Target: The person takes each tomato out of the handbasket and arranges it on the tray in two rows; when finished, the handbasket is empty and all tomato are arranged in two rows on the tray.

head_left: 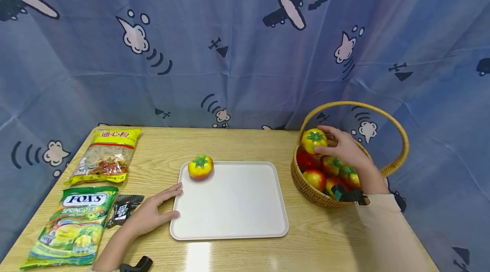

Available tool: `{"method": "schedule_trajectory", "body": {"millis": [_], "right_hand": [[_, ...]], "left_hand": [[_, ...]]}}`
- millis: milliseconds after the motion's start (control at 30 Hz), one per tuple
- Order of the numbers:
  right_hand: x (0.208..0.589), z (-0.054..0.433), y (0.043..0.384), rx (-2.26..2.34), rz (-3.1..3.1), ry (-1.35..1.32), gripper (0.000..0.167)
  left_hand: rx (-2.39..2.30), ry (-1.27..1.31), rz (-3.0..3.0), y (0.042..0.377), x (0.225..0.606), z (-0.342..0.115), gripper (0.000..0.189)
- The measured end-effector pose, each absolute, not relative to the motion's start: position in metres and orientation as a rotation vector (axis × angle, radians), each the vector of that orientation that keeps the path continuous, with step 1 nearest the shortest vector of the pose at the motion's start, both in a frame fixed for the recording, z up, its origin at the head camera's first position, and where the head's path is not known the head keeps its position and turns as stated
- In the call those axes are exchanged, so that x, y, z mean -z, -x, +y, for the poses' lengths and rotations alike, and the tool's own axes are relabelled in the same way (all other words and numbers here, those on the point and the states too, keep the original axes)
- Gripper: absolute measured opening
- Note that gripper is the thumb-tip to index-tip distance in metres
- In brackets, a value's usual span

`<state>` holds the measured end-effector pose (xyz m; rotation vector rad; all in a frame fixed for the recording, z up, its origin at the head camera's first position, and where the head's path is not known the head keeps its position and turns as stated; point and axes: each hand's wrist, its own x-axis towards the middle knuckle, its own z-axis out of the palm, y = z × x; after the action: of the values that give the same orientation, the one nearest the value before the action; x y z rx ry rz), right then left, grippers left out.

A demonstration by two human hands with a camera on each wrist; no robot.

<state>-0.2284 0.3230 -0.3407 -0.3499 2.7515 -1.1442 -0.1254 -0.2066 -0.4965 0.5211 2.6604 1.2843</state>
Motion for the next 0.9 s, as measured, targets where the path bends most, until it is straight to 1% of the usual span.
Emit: {"method": "schedule_trajectory", "body": {"millis": [200, 467, 700, 900], "right_hand": [[0.351, 0.309, 0.217, 1.277, 2.735, 0.364, 0.066], [0.36, 0.28, 0.206, 1.504, 2.613, 0.389, 0.07], [0.372, 0.249, 0.207, 1.606, 2.556, 0.475, 0.07], [0.386, 0.217, 0.212, 1.758, 2.378, 0.539, 0.072]], "left_hand": [[-1.278, -0.524, 2.653, 0.126, 0.499, -0.207, 0.061], [-1.281, -0.525, 2.66, 0.127, 0.501, -0.208, 0.061], [-1.27, -0.53, 2.669, 0.126, 0.501, -0.208, 0.061], [-1.281, -0.539, 2.681, 0.126, 0.499, -0.206, 0.059]]}}
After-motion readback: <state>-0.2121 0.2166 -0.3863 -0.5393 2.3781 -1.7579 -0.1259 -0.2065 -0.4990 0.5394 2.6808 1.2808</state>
